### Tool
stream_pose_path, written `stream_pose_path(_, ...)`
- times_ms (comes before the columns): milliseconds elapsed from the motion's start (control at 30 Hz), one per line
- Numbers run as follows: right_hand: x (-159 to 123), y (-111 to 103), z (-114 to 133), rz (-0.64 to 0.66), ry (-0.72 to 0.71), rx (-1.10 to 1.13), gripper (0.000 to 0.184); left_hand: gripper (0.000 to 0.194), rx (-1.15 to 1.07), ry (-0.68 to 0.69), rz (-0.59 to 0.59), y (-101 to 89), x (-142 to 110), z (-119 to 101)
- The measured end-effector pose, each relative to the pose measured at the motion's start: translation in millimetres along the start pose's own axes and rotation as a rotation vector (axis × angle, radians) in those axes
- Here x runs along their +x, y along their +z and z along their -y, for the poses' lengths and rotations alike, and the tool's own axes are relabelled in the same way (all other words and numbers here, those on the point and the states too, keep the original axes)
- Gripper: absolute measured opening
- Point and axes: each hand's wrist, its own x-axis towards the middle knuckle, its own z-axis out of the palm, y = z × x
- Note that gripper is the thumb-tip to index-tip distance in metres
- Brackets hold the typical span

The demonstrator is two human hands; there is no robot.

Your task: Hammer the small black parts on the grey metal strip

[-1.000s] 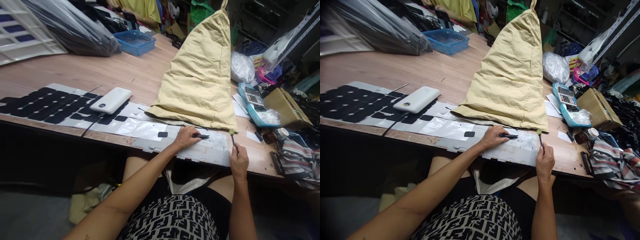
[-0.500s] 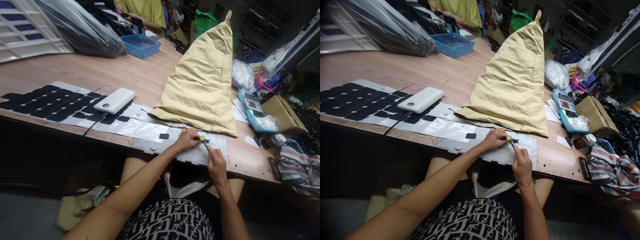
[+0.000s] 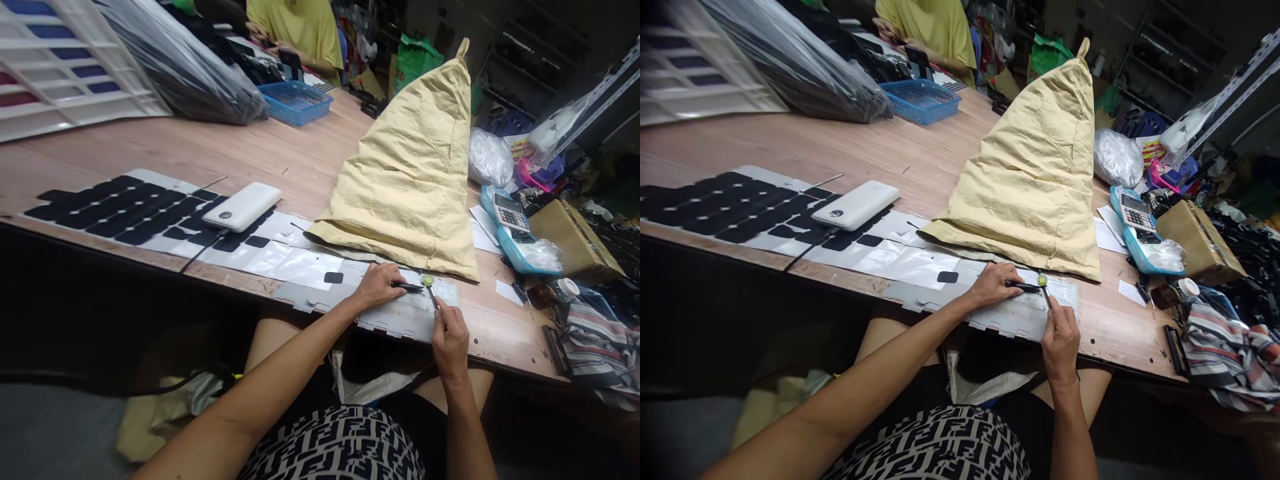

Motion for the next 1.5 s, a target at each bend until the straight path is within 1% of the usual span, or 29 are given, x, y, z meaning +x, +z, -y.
stream_pose_path(100, 9, -14, -21, -0.081, 0.061, -0.09, 0.036, 0.017, 0.016, 0.01, 0.001, -0.6, 1, -1)
stream_pose_path(200, 18, -27, -53, -0.191, 0.166, -0.288, 0.037, 0.018, 0.024, 0.041, 0.026, -2.5, 2, -2)
stream_pose_path(300, 21, -35, -86, -0.267, 0.291, -0.489, 0.037, 0.017, 0.01, 0.101, 0.081, -5.4, 0, -3)
stream_pose_path(400, 19, -36, -112, -0.283, 0.287, -0.581, 0.036, 0.015, -0.013, 0.208, 0.156, -7.5, -14, -7)
stream_pose_path(500, 19, -33, -125, -0.286, 0.259, -0.616, 0.035, 0.018, -0.033, 0.32, 0.236, -7.8, -40, -10)
stream_pose_path(600, 19, -30, -124, -0.25, 0.276, -0.641, 0.036, 0.021, -0.012, 0.363, 0.292, -8.7, -69, -13)
stream_pose_path(700, 19, -30, -117, -0.189, 0.311, -0.663, 0.037, 0.019, 0.08, 0.371, 0.35, -9.4, -85, -16)
stream_pose_path(833, 18, -31, -111, -0.135, 0.353, -0.68, 0.037, 0.015, 0.187, 0.369, 0.384, -4.7, -88, -18)
stream_pose_path(967, 16, -33, -106, -0.144, 0.369, -0.673, 0.036, 0.015, 0.224, 0.359, 0.38, -0.9, -91, -22)
stream_pose_path(1067, 15, -33, -106, -0.148, 0.37, -0.654, 0.035, 0.021, 0.172, 0.347, 0.394, -4.3, -91, -24)
stream_pose_path(1133, 16, -33, -107, -0.157, 0.373, -0.653, 0.034, 0.021, 0.077, 0.331, 0.413, -10.0, -89, -24)
stream_pose_path(1200, 16, -32, -108, -0.161, 0.371, -0.655, 0.035, 0.017, -0.055, 0.281, 0.399, -16.9, -84, -22)
stream_pose_path(1233, 16, -32, -108, -0.16, 0.368, -0.656, 0.035, 0.018, -0.123, 0.243, 0.364, -20.2, -79, -20)
stream_pose_path(1300, 16, -31, -109, -0.157, 0.36, -0.661, 0.035, 0.023, -0.198, 0.153, 0.237, -24.8, -65, -17)
stream_pose_path(1333, 16, -31, -109, -0.155, 0.357, -0.664, 0.035, 0.026, -0.189, 0.103, 0.16, -25.6, -55, -16)
stream_pose_path(1400, 16, -31, -108, -0.155, 0.356, -0.67, 0.035, 0.029, -0.079, -0.002, 0.035, -24.0, -33, -17)
stream_pose_path(1433, 17, -31, -108, -0.157, 0.358, -0.672, 0.034, 0.03, 0.004, -0.054, 0.002, -21.6, -22, -19)
stream_pose_path(1500, 17, -32, -108, -0.163, 0.36, -0.672, 0.034, 0.031, 0.162, -0.123, -0.014, -14.8, -1, -26)
